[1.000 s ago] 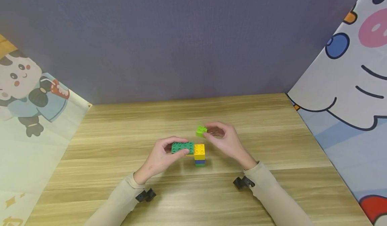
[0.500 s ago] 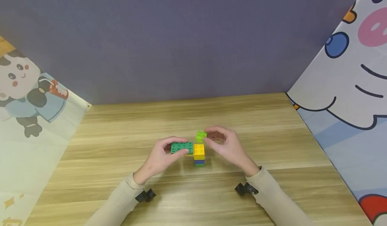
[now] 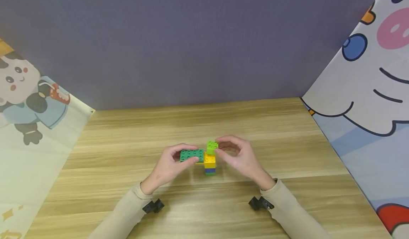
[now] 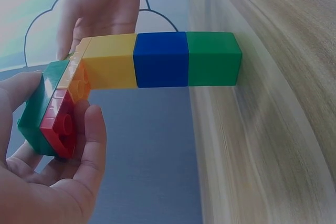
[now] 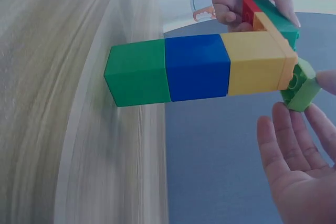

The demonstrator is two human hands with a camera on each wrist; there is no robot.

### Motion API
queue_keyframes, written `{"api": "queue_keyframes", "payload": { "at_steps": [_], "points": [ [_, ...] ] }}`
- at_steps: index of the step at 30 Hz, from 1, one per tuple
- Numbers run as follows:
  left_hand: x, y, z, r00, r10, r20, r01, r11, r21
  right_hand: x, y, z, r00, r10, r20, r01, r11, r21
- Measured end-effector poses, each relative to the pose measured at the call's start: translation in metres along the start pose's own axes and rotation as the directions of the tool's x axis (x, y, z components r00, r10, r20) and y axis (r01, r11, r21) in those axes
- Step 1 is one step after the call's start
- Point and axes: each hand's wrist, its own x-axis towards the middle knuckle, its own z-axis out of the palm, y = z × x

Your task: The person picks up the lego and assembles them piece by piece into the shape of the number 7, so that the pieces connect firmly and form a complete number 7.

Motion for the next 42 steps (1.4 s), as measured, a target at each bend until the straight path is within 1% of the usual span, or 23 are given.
{"api": "queue_keyframes", "payload": {
  "at_steps": [3,7,15,21,24,30,34,39,42],
  "points": [
    [0.000,-0.001,0.000,1.000,0.008,0.001,-0.008,1.000,-0.006,-0.001,-0.001,0.002,0.999,-0.034,0.017,0.034,0.999,0.016],
    [0.000,-0.001,-0.001,1.000,0.015,0.002,-0.015,1.000,-0.016,-0.003,-0.001,0.004,0.998,-0.057,0.038,0.056,0.998,0.027],
    [0.001,-0.001,-0.001,1.000,0.011,0.003,-0.011,1.000,-0.025,-0.006,-0.004,0.009,0.995,-0.072,0.070,0.069,0.997,0.046],
    [0.001,-0.001,-0.001,1.000,0.010,0.000,-0.010,1.000,-0.025,-0.007,-0.004,0.011,0.995,-0.073,0.067,0.070,0.997,0.042],
    [0.001,-0.001,-0.001,1.000,0.009,0.004,-0.008,0.999,-0.032,-0.007,-0.003,0.013,0.993,-0.102,0.059,0.100,0.994,0.041],
    [0.001,-0.001,-0.002,1.000,0.012,0.016,-0.011,0.999,-0.037,-0.009,0.001,0.017,0.991,-0.132,0.035,0.128,0.988,0.090],
    [0.001,-0.001,-0.002,1.000,0.015,0.024,-0.014,0.999,-0.041,-0.011,0.006,0.019,0.983,-0.180,0.022,0.177,0.978,0.112],
    [0.001,-0.001,-0.001,1.000,0.013,0.029,-0.011,0.999,-0.045,-0.010,0.010,0.020,0.963,-0.270,0.013,0.267,0.957,0.113],
    [0.001,-0.002,0.000,1.000,0.014,0.027,-0.013,0.999,-0.046,-0.010,0.012,0.020,0.957,-0.290,0.008,0.287,0.951,0.115]
  ]
}}
